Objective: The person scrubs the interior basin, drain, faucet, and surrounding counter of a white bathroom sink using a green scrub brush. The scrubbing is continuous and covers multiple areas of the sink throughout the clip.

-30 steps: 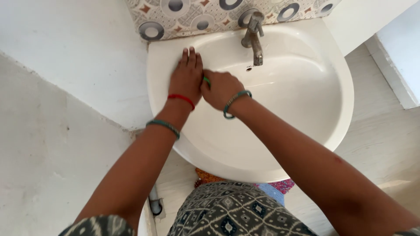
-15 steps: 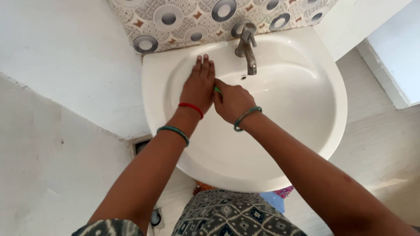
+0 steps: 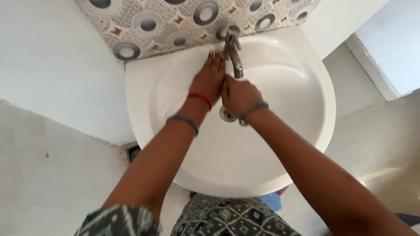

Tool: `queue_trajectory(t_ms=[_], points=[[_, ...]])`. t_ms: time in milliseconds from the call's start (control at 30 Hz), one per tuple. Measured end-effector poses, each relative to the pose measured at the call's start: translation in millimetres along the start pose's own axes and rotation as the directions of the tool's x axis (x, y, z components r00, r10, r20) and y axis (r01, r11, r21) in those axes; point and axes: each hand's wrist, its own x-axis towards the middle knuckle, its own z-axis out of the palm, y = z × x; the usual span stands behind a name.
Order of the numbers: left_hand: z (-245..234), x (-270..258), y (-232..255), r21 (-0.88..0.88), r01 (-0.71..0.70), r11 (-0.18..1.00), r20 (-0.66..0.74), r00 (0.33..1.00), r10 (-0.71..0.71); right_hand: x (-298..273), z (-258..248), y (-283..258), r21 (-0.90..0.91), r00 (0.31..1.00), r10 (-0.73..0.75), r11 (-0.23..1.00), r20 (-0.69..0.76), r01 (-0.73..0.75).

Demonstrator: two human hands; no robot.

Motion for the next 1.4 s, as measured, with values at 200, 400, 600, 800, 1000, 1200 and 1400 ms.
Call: queue_trajectory(t_ms=[200, 400, 600, 800, 1000, 1200, 1400], points=[[7.4, 23.2, -6.6, -0.037, 0.009, 0.999, -0.048, 0.999, -0.011, 18.4, -2.8, 12.3, 0.079, 0.996, -0.075, 0.994, -0.047, 0.079], [16.7, 9.8, 5.5, -0.046, -0.005, 0.999, -0.081, 0.997, 0.001, 4.9, 3.4, 20.9, 0.035, 0.999, -0.043, 0.999, 0.016, 0.042], [-10.4, 9.6, 0.0, -0.172, 0.092, 0.981, -0.098, 0.989, -0.110, 20.5, 3.8, 10.5, 0.016, 0.996, -0.077, 0.997, 0.036, 0.077], [-23.9, -35.8, 42.8, -0.152, 0.079, 0.985, -0.286, 0.951, -0.121, -23.0, -29.0, 31.3, 0.012, 0.980, -0.125, 0.992, 0.153, 0.125], [-45.9, -44.2, 68.1, -0.402, 0.128, 0.907, -0.131, 0.972, -0.195, -34.9, -84.3, 85.8, 0.174, 0.892, 0.034, 0.977, 0.451, -0.126], [-44.0, -39.5, 114.9, -0.463, 0.124, 0.877, 0.058, 0.992, -0.110, -23.8, -112.4, 165.1, 0.211, 0.866, -0.089, 0.977, 0.492, -0.019], [-38.0, 4.1, 136.6, -0.158, -0.241, 0.958, -0.148, 0.964, 0.219, -8.7, -129.1, 219.3, 0.035, 0.937, 0.028, 0.998, 0.347, -0.043]])
